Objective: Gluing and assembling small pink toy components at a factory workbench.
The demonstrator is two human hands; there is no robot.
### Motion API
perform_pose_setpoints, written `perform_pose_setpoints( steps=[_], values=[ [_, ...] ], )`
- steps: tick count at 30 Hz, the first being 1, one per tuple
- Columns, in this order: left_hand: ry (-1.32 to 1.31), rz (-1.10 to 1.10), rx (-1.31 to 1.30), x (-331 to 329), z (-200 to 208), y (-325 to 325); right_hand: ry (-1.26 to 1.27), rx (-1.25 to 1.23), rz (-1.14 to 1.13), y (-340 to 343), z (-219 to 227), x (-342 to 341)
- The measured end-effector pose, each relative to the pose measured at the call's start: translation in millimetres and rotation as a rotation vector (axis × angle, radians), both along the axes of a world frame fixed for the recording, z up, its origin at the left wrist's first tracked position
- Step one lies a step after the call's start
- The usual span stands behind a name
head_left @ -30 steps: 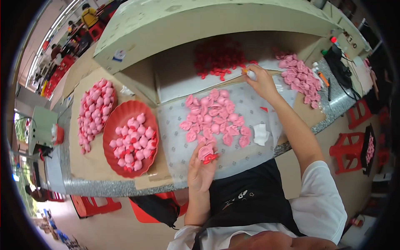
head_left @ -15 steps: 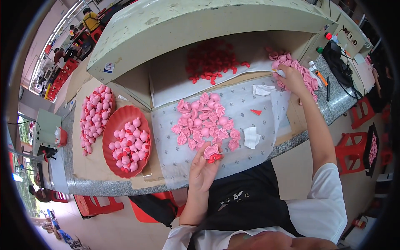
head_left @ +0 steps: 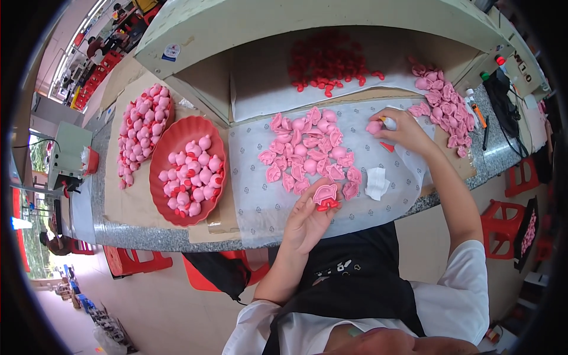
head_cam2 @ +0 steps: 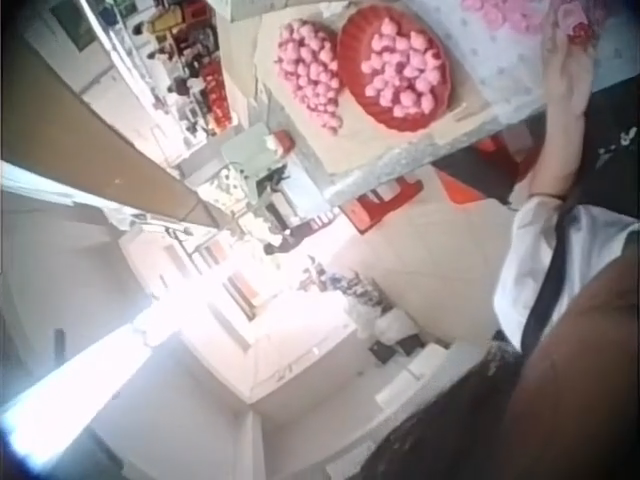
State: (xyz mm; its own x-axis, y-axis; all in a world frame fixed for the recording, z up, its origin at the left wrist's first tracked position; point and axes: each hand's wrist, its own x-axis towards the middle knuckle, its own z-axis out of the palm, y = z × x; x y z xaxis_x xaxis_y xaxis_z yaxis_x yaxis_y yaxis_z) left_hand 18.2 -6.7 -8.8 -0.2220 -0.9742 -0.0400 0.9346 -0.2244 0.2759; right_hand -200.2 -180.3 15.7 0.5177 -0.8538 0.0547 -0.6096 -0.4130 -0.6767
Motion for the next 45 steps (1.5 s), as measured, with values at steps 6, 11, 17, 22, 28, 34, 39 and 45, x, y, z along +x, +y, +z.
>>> perform_pose_setpoints(
  steps=[6, 11, 17, 22, 28, 34, 39, 45],
  values=[
    [0.041, -0.074, 0.018, 0.1, -3.2, -9.2, -0.254, -0.026, -0.015, 49.2, 30.1, 25.9],
    [-0.031, -0.049, 0.023, -4.8, -0.3, -9.3, -0.444, 0.1, 0.168, 105.6, 42.2, 56.9],
    [-0.077, -0.056, -0.016, -6.4, 0.2, -4.0, -0.426, 0.023, 0.177, 114.9, 33.0, 63.8],
    [-0.107, -0.064, -0.06, -5.8, -0.3, -2.0, -0.408, 0.032, 0.184, 116.6, 34.0, 63.3],
    [-0.141, -0.076, -0.07, -4.0, -1.7, 0.0, -0.402, 0.095, 0.18, 114.6, 47.2, 65.1],
    [-0.317, -0.086, -0.132, -0.6, 4.1, -1.9, -0.33, 0.242, 0.279, 103.6, 51.2, 63.6],
    [-0.467, -0.123, -0.123, 5.9, 7.5, -2.8, -0.358, 0.325, 0.284, 104.4, 42.4, 62.1],
    [-0.92, 0.107, -0.439, 19.6, 1.9, -10.3, -0.684, 1.107, 0.144, 107.2, 29.5, 68.2]
  ],
)
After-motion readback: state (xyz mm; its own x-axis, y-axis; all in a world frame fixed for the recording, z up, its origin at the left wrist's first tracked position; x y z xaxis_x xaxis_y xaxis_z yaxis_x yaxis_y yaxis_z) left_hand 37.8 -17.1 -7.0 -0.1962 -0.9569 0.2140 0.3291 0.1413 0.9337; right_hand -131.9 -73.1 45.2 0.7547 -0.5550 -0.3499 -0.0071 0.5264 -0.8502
